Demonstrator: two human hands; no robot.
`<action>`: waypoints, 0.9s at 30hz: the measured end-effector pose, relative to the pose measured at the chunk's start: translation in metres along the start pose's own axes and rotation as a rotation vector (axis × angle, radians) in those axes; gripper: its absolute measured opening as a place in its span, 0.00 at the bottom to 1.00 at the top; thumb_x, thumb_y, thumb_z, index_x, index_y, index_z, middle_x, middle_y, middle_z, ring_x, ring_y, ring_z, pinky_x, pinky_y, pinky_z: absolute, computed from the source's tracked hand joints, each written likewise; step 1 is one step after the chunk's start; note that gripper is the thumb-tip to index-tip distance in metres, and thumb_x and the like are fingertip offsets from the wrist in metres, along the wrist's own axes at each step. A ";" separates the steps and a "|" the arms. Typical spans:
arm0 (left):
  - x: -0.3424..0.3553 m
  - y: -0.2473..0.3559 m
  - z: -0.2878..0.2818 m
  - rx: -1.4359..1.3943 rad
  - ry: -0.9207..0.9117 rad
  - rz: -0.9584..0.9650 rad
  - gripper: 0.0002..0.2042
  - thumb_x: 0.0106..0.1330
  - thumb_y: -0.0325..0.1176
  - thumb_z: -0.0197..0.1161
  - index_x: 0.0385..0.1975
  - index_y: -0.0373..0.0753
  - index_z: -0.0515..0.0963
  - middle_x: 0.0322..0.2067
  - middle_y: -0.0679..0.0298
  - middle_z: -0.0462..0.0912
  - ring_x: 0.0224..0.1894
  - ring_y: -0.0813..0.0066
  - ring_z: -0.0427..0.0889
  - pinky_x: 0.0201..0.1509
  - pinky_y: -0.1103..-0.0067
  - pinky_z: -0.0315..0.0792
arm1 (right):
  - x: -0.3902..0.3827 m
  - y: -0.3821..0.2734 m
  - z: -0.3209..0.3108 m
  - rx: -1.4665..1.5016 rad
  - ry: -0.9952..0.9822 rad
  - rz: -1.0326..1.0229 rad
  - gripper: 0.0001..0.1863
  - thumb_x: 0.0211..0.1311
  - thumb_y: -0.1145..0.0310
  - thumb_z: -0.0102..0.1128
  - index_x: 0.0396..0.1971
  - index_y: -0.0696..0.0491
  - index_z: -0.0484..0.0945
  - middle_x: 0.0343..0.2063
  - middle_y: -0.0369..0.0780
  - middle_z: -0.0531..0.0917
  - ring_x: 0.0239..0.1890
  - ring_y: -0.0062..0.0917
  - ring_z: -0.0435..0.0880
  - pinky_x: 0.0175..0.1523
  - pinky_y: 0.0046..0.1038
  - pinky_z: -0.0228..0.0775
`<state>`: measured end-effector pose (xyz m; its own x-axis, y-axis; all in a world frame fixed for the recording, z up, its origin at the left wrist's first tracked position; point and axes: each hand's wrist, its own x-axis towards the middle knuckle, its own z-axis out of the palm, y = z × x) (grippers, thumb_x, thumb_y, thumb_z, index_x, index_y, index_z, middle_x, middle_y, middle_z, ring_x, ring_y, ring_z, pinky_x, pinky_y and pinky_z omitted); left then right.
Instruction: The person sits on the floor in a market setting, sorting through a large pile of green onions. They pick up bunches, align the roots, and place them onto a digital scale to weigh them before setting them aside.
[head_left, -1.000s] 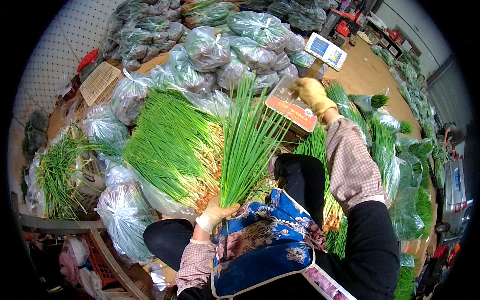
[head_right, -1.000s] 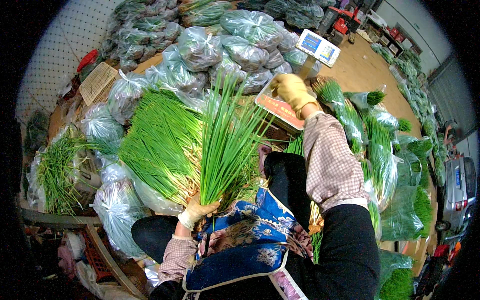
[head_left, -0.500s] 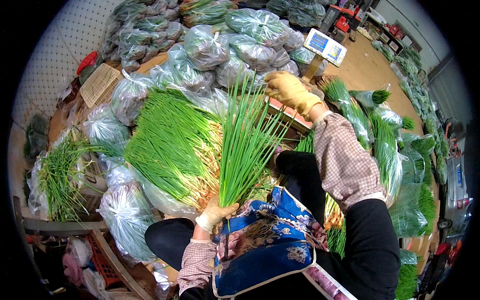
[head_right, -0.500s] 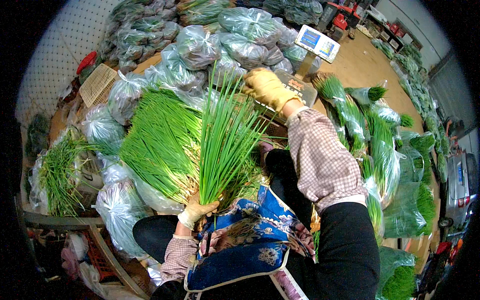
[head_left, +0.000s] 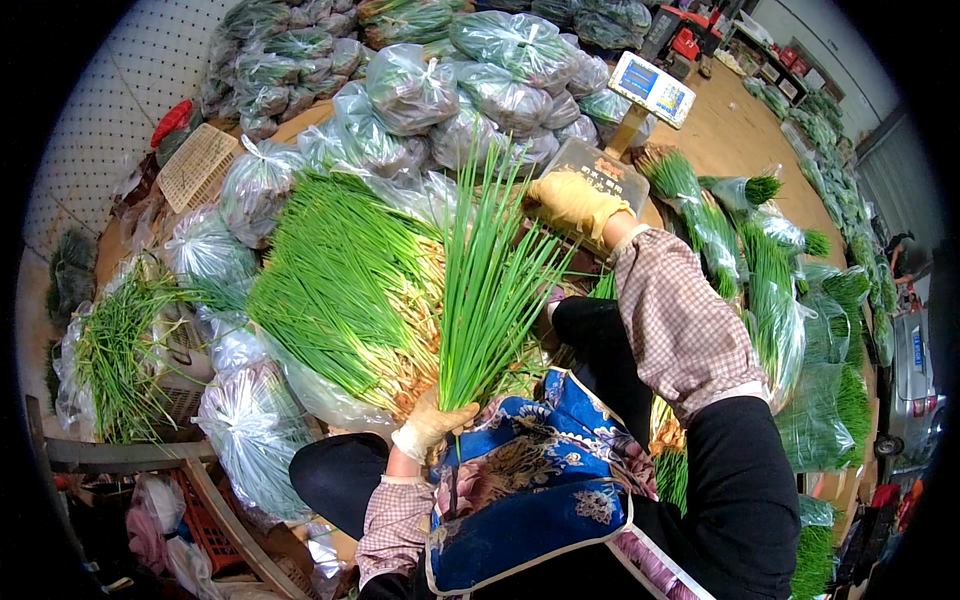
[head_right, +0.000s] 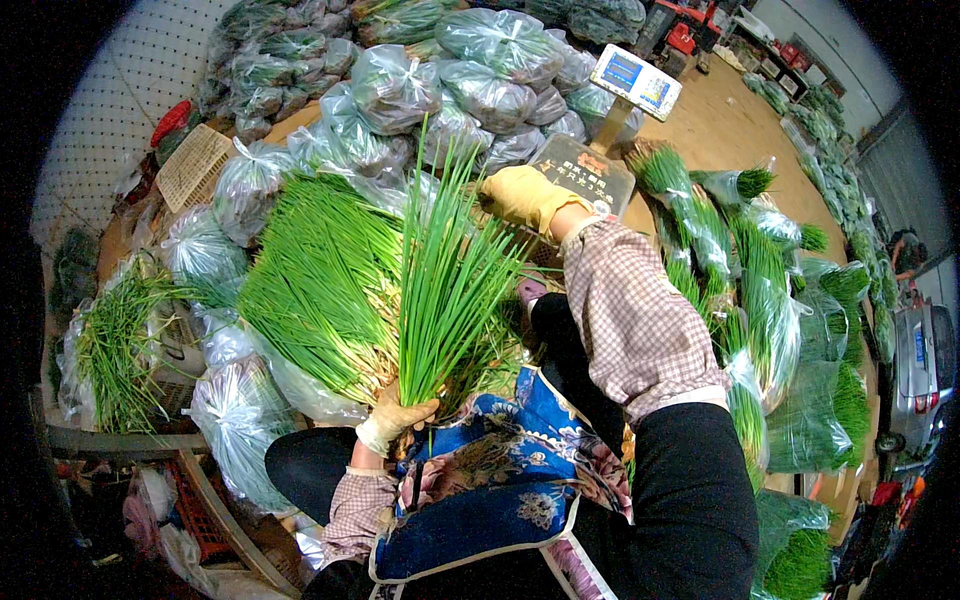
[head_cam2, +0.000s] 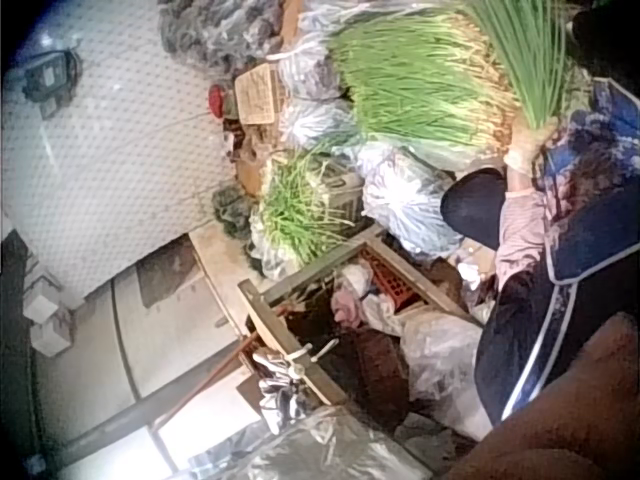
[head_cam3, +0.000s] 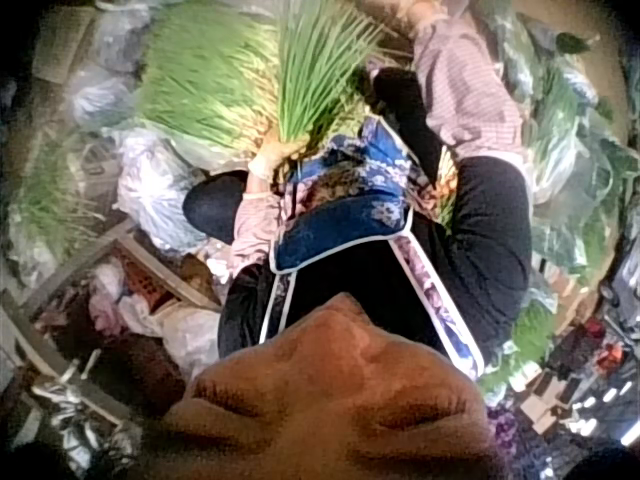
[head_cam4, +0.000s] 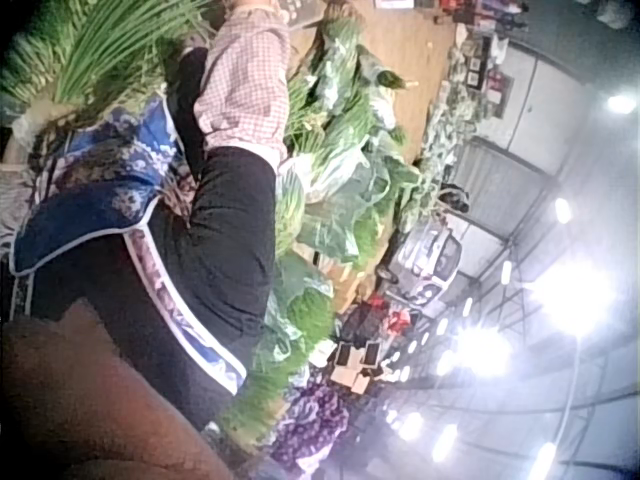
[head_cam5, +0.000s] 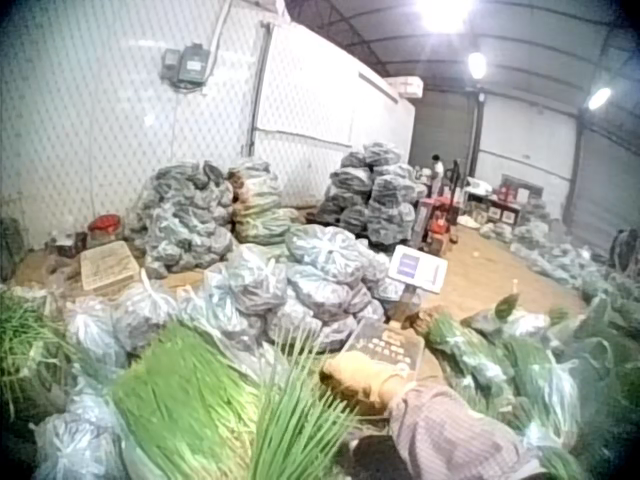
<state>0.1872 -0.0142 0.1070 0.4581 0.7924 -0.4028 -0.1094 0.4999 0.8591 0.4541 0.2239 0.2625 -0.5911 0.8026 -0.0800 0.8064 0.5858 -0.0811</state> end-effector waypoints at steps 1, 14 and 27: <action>0.001 -0.002 -0.002 -0.006 -0.015 -0.005 0.17 0.55 0.32 0.68 0.42 0.36 0.72 0.24 0.68 0.75 0.21 0.83 0.73 0.19 0.88 0.66 | 0.001 0.000 0.001 -0.047 -0.017 0.009 0.14 0.53 0.63 0.57 0.39 0.50 0.78 0.29 0.50 0.81 0.34 0.44 0.80 0.40 0.39 0.71; 0.006 -0.010 -0.007 -0.057 -0.019 -0.066 0.23 0.55 0.28 0.67 0.52 0.39 0.70 0.31 0.69 0.77 0.23 0.83 0.74 0.19 0.89 0.66 | -0.010 -0.031 -0.016 -0.247 0.228 0.087 0.20 0.50 0.55 0.62 0.42 0.47 0.78 0.36 0.44 0.80 0.43 0.42 0.76 0.46 0.39 0.70; 0.001 -0.002 -0.005 -0.052 0.000 -0.029 0.21 0.54 0.31 0.68 0.47 0.39 0.70 0.29 0.67 0.76 0.22 0.81 0.74 0.18 0.87 0.67 | 0.009 -0.054 0.022 -0.097 0.186 -0.260 0.08 0.47 0.63 0.60 0.29 0.48 0.79 0.23 0.42 0.81 0.32 0.39 0.81 0.43 0.39 0.68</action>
<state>0.1834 -0.0124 0.1026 0.4619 0.7774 -0.4269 -0.1419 0.5399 0.8297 0.4044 0.1971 0.2440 -0.7709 0.6267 0.1143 0.6325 0.7743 0.0208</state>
